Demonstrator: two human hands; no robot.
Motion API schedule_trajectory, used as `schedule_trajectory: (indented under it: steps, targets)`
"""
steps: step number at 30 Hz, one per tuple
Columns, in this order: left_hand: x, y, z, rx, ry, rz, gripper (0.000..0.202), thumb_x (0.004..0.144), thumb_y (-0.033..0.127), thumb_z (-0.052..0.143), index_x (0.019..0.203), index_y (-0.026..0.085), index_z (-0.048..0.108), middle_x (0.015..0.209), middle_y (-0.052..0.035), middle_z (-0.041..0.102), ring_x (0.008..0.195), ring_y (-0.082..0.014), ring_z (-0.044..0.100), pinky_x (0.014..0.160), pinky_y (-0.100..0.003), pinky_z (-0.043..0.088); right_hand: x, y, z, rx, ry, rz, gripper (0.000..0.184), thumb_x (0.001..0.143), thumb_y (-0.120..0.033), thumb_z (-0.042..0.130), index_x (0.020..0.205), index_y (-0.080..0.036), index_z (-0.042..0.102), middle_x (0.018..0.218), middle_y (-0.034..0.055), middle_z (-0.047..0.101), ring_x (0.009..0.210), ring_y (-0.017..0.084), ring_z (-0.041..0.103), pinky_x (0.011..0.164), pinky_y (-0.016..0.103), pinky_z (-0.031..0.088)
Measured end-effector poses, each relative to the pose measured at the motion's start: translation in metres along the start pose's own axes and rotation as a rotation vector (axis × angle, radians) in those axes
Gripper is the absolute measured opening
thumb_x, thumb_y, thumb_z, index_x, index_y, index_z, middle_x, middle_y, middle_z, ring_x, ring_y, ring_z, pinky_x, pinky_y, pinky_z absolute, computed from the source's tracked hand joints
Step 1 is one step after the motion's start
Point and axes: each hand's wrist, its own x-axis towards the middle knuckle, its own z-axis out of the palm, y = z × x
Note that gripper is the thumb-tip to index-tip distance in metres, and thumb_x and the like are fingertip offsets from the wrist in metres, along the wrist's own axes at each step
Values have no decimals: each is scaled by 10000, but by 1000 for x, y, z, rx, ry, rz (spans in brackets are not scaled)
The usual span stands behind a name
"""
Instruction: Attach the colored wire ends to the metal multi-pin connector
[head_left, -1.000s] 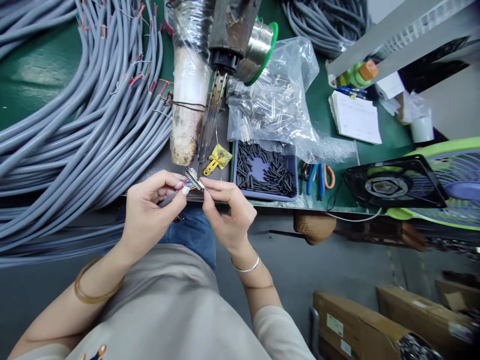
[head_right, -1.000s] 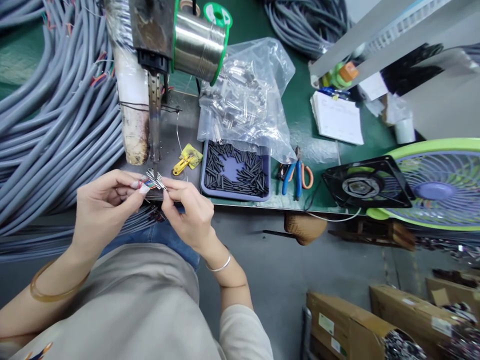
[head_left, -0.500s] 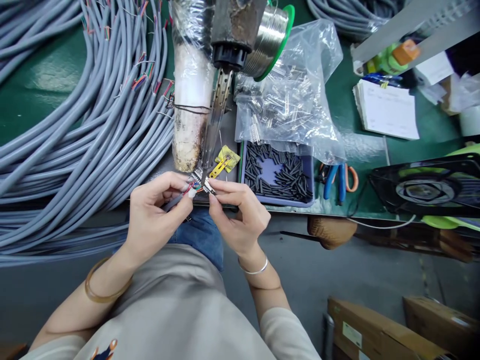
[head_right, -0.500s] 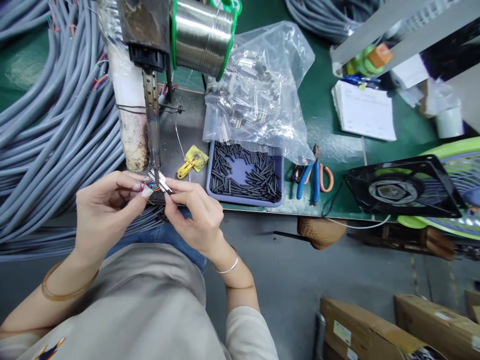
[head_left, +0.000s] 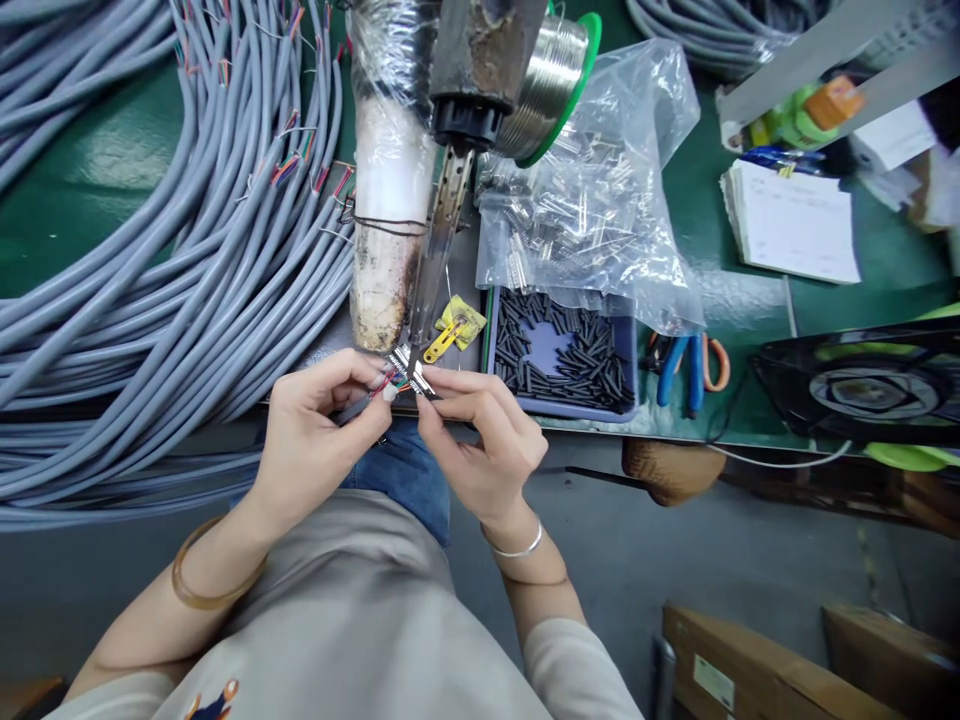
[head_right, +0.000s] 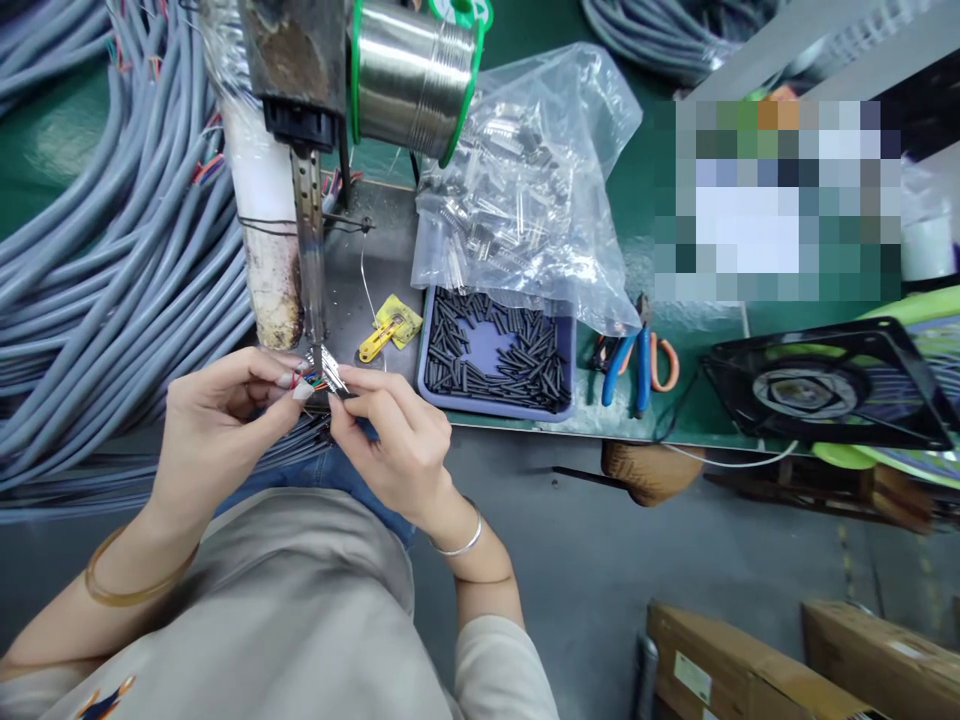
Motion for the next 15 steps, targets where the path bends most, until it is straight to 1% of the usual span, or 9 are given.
schedule_trajectory:
  steps: [7, 11, 15]
  targets:
    - [-2, 4, 0, 76, 5, 133, 153, 811, 35, 685, 786, 185, 671, 838, 7, 751, 644, -79, 637, 583, -165, 510, 4, -3, -2, -55, 18, -27, 177, 884, -91, 762, 881, -234, 658, 1035, 34, 809, 857, 139, 786, 774, 240, 673]
    - [-1, 5, 0, 83, -3, 129, 161, 816, 29, 685, 789, 186, 667, 834, 19, 745, 631, -67, 620, 584, -157, 499, 4, -7, -3, -97, 11, -53, 166, 892, -96, 756, 890, -228, 655, 1028, 47, 811, 864, 137, 789, 786, 226, 667]
    - [0, 5, -1, 20, -20, 74, 137, 833, 59, 690, 797, 191, 674, 832, 16, 747, 674, -77, 641, 620, -159, 521, 1, -8, -5, -154, -13, -99, 197, 894, -86, 730, 849, -227, 601, 1072, 81, 819, 860, 151, 796, 750, 235, 664]
